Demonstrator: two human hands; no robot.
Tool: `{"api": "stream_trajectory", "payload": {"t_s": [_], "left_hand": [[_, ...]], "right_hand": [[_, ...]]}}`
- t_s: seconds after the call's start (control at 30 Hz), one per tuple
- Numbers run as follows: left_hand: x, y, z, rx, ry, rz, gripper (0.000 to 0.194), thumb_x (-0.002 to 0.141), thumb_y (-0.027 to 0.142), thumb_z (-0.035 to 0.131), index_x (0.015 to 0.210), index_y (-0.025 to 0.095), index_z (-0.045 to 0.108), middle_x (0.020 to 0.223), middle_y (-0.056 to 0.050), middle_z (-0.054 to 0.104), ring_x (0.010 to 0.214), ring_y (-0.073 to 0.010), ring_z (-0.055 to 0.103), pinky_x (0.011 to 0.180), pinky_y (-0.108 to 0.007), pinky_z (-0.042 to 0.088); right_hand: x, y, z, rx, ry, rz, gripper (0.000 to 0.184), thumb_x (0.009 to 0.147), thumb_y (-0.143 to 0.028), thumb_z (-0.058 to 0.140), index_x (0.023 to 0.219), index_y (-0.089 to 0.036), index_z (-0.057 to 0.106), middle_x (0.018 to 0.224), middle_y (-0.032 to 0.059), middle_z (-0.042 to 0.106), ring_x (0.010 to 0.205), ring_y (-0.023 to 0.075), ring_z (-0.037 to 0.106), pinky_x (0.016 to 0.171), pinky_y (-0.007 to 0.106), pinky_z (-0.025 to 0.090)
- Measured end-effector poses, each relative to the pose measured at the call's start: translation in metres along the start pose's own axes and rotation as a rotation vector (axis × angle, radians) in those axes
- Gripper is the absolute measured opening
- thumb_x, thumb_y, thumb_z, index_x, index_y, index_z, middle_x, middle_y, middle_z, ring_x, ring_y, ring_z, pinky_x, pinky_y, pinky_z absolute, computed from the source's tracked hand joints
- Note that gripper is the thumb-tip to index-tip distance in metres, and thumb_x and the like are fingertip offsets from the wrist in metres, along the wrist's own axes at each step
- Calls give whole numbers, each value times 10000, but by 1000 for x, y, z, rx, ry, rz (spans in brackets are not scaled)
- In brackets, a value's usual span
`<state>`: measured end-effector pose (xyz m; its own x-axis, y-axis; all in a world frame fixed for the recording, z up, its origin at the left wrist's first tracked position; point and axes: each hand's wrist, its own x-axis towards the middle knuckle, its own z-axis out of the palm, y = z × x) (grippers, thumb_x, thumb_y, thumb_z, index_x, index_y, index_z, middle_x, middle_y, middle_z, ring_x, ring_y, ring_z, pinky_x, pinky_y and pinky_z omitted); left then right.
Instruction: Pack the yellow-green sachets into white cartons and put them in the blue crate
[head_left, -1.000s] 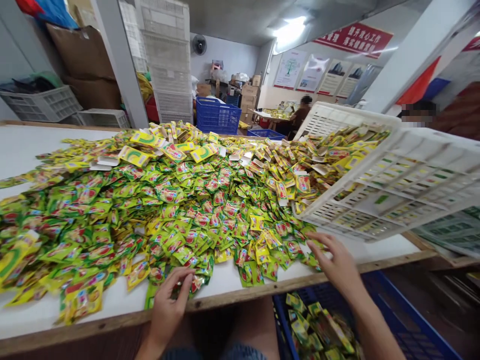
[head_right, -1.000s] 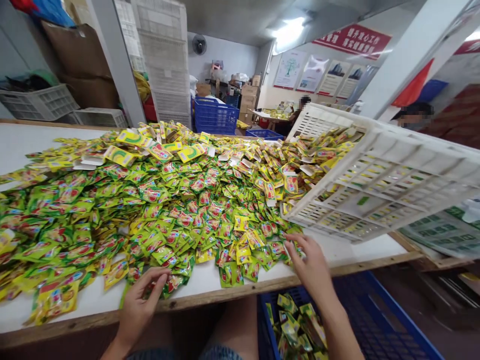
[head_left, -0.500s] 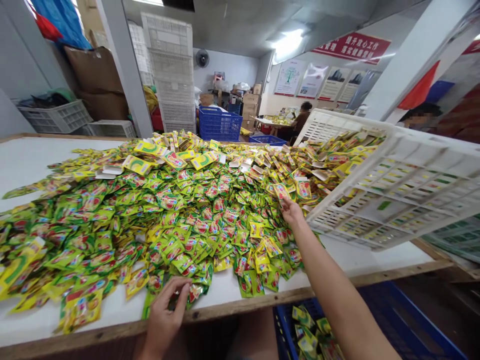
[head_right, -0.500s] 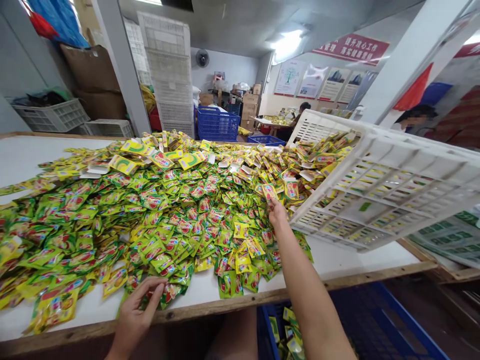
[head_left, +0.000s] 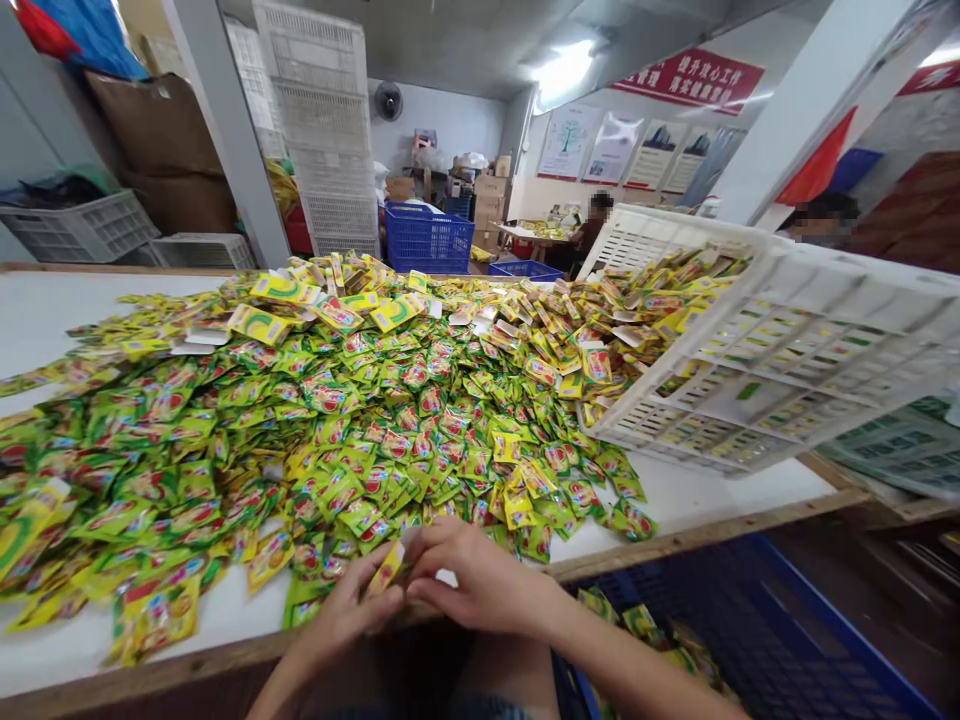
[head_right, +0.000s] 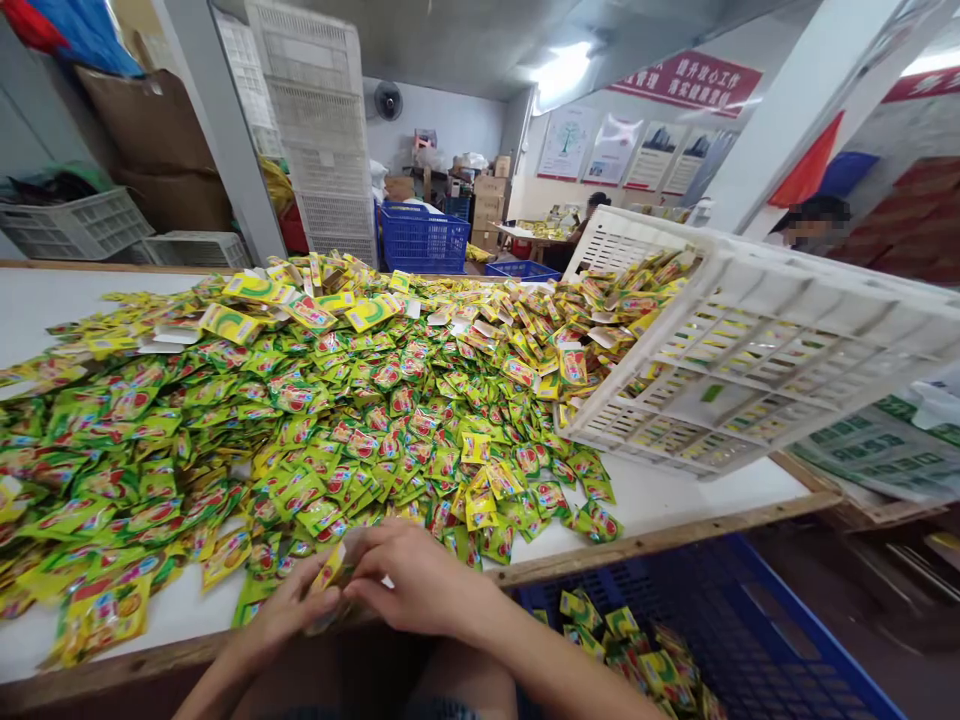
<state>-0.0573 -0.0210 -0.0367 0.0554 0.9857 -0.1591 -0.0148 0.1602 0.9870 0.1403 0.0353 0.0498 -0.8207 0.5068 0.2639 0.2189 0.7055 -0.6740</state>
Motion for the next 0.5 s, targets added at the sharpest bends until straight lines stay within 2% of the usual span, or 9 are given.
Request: {"api": "stream_trajectory", "payload": {"t_s": [0.07,0.13,0.2,0.27,0.37,0.43,0.5], "left_hand": [[-1,0,7,11,17,-72,491,644,515,708,956,136,685,944,-118,724,901,-306,654,813,-385,507],[-1,-1,14,-62,21,-78,455,678,511,684,920,126,676,866,-116,735,789,-278,682,743,-369,528],[-1,-2,18,-144,52,-39,439,683,492,691,929,128,671,892,-123,739,804,-274,690,756,-362,530],[-1,-3,20,-194,110,13,428,681,468,704,944,131,673,936,-128,737,856,-282,688,802,-373,522],[-1,-5,20,-204,145,44,422,674,445,717,950,128,678,938,-131,740,880,-290,684,825,-388,518],[-1,-6,19,-181,138,42,414,665,435,727,932,121,685,917,-134,742,868,-291,686,811,-383,524],[-2,-6,19,-163,166,64,396,680,433,713,918,118,689,904,-133,743,851,-282,689,800,-371,528]], "right_hand": [[3,12,4,-111,95,82,138,864,-259,544,830,-196,662,868,31,668,861,152,592,796,256,410],[5,36,-3,-289,299,349,186,880,-296,513,798,-192,644,852,48,662,852,169,585,788,274,395],[8,63,-14,-476,478,663,260,880,-333,498,731,-169,634,816,97,654,835,213,582,783,322,377],[11,86,-20,-552,549,812,273,835,-356,556,689,-136,627,806,162,642,858,279,571,784,376,357],[15,106,-13,-544,607,843,237,738,-346,665,731,-113,621,867,206,629,933,334,539,811,414,330],[17,111,-4,-510,650,833,223,714,-343,680,756,-136,608,870,168,633,934,318,539,827,408,322],[13,114,1,-414,696,799,209,718,-365,662,741,-171,587,781,89,637,831,261,565,810,380,336]]}}
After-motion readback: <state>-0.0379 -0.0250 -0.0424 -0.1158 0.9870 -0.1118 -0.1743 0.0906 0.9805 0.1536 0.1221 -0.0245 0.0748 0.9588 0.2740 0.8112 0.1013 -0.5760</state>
